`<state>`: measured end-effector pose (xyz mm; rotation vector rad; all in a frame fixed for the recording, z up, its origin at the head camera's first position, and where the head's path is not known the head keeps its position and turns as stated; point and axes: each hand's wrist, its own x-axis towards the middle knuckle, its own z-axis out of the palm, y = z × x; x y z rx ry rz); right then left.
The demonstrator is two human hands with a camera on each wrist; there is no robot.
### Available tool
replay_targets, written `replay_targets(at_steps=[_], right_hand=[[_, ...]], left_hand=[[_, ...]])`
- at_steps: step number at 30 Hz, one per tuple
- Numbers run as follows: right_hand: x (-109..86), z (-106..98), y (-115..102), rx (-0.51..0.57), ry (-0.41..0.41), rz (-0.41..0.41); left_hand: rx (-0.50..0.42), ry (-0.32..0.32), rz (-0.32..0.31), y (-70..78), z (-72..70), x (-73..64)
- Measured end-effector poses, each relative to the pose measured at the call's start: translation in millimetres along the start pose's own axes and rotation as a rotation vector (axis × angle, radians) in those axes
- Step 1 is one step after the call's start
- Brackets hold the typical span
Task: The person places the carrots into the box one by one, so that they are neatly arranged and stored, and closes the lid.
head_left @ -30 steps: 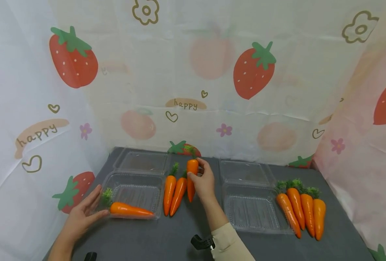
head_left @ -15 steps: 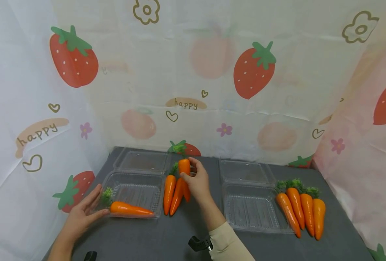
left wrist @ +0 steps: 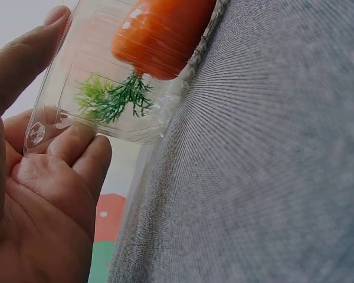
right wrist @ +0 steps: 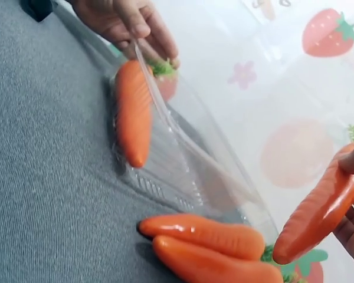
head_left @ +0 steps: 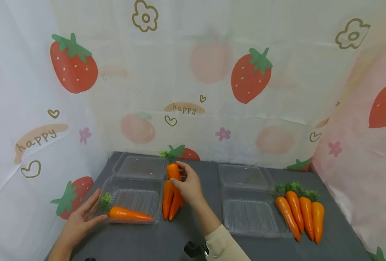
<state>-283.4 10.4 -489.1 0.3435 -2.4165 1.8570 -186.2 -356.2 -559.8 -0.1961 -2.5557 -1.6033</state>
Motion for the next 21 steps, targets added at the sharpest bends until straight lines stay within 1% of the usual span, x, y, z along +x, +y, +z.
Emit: replay_targets(at_steps=[4, 7, 11, 14, 21], right_hand=[[-2.2, 5, -10, -0.011, -0.024, -0.021], [-2.4, 8, -16, -0.001, -0.045, -0.019], [-1.7, 14, -22, 0.023, -0.076, -0.022], [-0.9, 18, -26, 0.030, -0.091, -0.039], [-0.4, 29, -26, 0.028, -0.132, -0.080]], left_hand=[[0.006, 0.009, -0.014, -0.2, 1.7, -0.1], [-0.004, 0.016, -0.008, -0.9, 2.4, -0.4], [-0.038, 0.014, 0.000, -1.1, 2.2, -1.7], [-0.059, 0.013, -0.002, -1.0, 1.9, -1.2], [-0.014, 0.011, -0.024, -3.9, 1.5, 0.9]])
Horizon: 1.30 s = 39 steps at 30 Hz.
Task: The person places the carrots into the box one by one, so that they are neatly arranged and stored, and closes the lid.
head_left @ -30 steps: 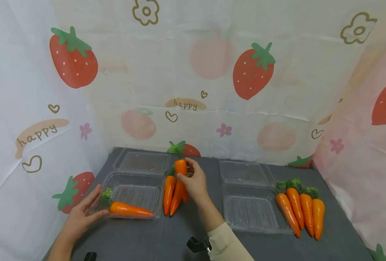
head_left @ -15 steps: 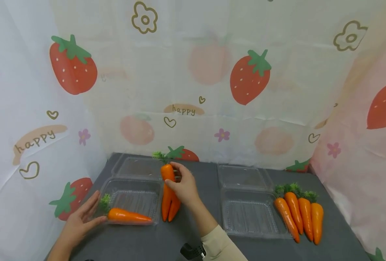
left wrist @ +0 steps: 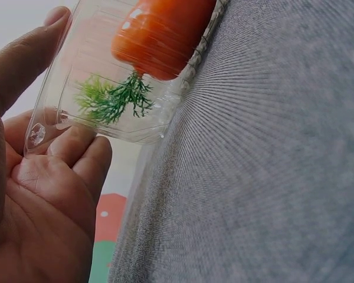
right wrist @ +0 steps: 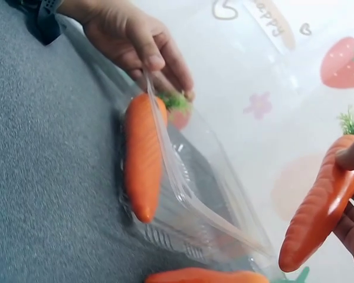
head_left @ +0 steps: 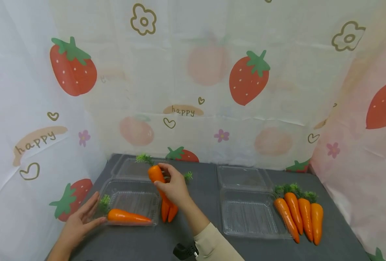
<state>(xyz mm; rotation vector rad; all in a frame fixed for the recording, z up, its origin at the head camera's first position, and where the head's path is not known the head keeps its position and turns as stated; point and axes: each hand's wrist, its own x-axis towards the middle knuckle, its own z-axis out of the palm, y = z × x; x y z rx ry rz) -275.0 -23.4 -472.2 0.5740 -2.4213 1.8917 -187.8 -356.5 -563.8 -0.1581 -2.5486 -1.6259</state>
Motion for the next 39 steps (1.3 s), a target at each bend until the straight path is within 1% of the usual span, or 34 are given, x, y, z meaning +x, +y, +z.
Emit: replay_targets(at_steps=[4, 9, 16, 23, 30, 35, 39], right_hand=[[0.8, 8, -1, 0.013, -0.039, -0.009], [4.3, 17, -4, 0.013, -0.058, -0.019], [8.3, 28, -7, 0.011, -0.088, -0.015], [11.1, 43, -6, 0.032, -0.133, -0.007], [14.3, 57, -2, 0.034, -0.161, -0.019], [14.1, 63, 2, 0.010, -0.191, 0.003], [12.5, 66, 6, -0.015, -0.224, 0.019]], left_hand=[[-0.006, -0.003, 0.012, -3.6, -0.5, -1.0], [-0.020, -0.008, 0.039, -4.2, -1.3, -0.9], [-0.011, -0.010, 0.020, -0.9, -1.1, -0.9], [-0.030, -0.004, 0.045, -3.2, -0.3, -1.2], [-0.022, -0.009, 0.013, -1.9, -1.1, -2.1], [-0.012, -0.010, -0.005, 1.3, -1.6, -1.6], [-0.005, -0.015, -0.008, 1.7, -1.4, -1.3]])
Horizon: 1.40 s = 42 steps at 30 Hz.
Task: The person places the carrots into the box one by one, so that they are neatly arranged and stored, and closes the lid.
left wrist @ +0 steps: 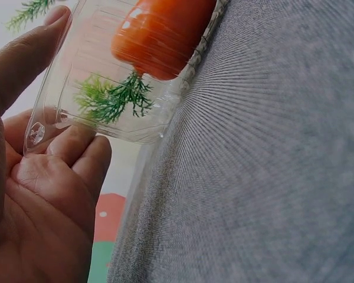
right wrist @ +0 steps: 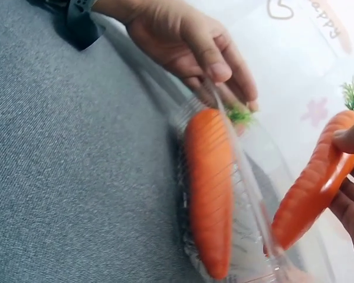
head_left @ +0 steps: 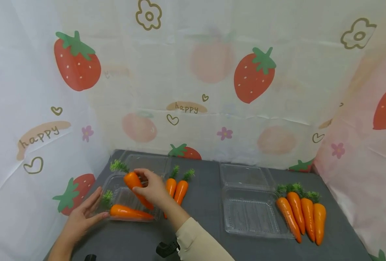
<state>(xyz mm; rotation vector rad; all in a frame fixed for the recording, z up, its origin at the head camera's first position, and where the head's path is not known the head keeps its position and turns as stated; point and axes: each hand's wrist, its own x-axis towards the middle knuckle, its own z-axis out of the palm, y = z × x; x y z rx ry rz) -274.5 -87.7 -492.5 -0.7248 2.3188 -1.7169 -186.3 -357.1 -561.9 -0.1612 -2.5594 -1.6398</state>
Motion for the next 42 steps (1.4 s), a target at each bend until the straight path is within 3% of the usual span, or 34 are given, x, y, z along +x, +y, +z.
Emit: replay_targets(at_steps=[11, 17, 25, 29, 42], right_hand=[[-3.5, 7, 14, -0.078, -0.075, 0.015], [-6.8, 13, 18, -0.131, -0.133, 0.026], [-2.5, 15, 22, -0.204, -0.181, 0.030], [1.0, 17, 22, -0.244, -0.214, 0.036], [10.1, 30, 28, -0.278, -0.246, 0.094]], left_hand=[[-0.017, -0.008, 0.047, -2.0, 1.7, 0.7], [-0.004, 0.000, 0.034, -1.9, 1.4, -3.1], [-0.080, -0.004, 0.059, -3.0, 2.2, -1.0], [-0.076, 0.001, 0.075, -4.5, 3.2, -0.4], [-0.045, 0.005, -0.017, 1.6, 2.9, -0.7]])
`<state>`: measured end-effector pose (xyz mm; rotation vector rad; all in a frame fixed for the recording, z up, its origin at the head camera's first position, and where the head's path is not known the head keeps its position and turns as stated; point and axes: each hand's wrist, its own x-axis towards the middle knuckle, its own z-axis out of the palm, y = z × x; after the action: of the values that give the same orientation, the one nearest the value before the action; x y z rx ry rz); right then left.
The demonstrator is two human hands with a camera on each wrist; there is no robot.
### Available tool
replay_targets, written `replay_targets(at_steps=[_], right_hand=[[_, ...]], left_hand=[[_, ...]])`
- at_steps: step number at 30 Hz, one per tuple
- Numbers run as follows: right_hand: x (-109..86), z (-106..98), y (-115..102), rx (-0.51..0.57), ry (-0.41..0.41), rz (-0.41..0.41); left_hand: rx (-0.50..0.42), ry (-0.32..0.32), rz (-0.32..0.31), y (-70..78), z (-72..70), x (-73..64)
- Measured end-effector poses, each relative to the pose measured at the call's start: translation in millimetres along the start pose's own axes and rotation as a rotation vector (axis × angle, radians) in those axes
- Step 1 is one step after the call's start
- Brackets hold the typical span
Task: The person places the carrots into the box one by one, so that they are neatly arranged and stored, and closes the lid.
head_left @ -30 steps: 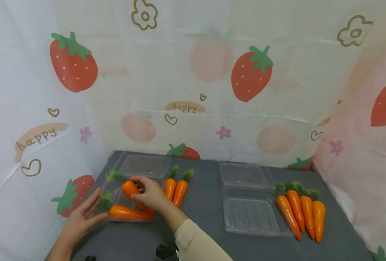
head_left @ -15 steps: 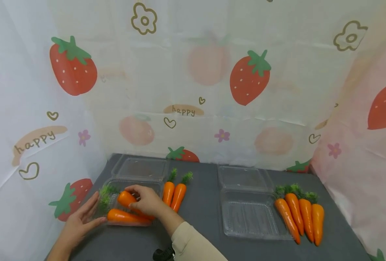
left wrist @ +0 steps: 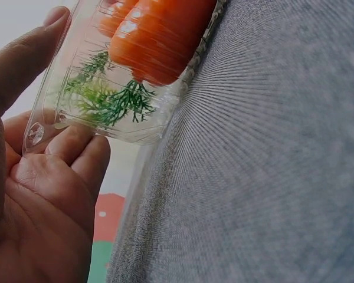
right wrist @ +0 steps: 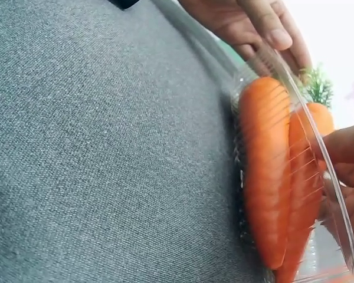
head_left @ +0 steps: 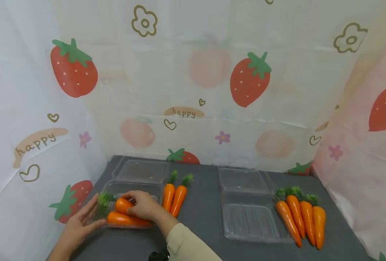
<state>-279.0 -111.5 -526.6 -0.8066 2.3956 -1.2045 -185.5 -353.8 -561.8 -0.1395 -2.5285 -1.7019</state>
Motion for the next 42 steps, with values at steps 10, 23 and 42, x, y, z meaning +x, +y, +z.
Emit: replay_targets(at_steps=[10, 23, 42], right_hand=[[-0.5, 0, -7, -0.025, 0.003, 0.062], [2.7, 5, -7, -0.104, 0.019, 0.081], [-30.5, -21, -9, -0.084, 0.188, -0.076]], left_hand=[[-0.031, -0.009, 0.055, -0.5, -1.4, -1.6], [-0.038, -0.017, 0.066, -1.8, -3.6, -2.7], [-0.027, -0.009, 0.002, -1.4, -1.0, 0.2]])
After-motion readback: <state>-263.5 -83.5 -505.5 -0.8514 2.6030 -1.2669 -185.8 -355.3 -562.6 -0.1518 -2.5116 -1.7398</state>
